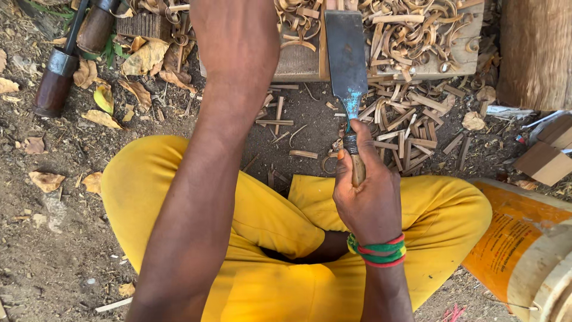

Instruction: The person uses a chisel to carve and shape a small wooden block held in a wooden jig. They repeatedly strike or push the tool against the wood to remove shavings and clear the debris by hand.

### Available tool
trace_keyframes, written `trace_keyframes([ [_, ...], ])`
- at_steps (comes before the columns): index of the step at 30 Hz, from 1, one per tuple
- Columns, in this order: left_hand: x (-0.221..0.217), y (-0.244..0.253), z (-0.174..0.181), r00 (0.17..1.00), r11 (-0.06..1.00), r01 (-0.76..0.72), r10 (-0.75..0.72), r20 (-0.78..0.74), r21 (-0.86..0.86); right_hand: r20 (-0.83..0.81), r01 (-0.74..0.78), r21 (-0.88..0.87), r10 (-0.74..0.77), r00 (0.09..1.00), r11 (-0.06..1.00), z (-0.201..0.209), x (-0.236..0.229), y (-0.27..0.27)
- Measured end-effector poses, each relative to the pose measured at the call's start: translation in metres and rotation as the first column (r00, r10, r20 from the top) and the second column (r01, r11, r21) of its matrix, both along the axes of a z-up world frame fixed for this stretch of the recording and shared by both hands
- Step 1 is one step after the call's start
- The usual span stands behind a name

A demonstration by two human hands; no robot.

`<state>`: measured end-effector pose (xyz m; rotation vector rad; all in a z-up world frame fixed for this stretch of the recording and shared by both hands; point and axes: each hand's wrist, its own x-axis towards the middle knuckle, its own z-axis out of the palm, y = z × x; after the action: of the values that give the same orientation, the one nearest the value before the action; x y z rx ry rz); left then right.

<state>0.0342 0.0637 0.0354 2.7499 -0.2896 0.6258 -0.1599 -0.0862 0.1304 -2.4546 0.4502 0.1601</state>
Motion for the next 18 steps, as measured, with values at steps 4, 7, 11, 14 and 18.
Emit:
trace_keyframes([
  [4,-0.009,-0.001,0.009,0.998,0.999,0.037,-0.038,0.049,0.019,0.050,-0.012,0.003,0.012,0.999,1.000,0.001,0.006,0.005],
  [7,-0.009,-0.007,0.013,0.997,0.996,0.068,-0.070,-0.032,-0.055,-0.051,0.041,0.004,-0.041,0.998,0.999,-0.005,0.015,0.008],
  [11,-0.010,-0.022,0.019,0.980,0.978,0.141,-0.160,-0.116,-0.153,0.201,-0.077,0.027,0.070,0.977,0.997,-0.011,0.017,0.016],
  [14,-0.016,-0.034,0.017,0.983,0.971,0.151,-0.167,-0.072,-0.184,0.127,-0.046,0.044,0.040,0.991,0.998,-0.014,0.009,0.013],
  [18,-0.008,-0.023,0.014,0.974,0.970,0.094,-0.136,-0.182,-0.222,0.241,-0.013,0.113,-0.015,0.970,0.994,-0.019,0.003,0.018],
])
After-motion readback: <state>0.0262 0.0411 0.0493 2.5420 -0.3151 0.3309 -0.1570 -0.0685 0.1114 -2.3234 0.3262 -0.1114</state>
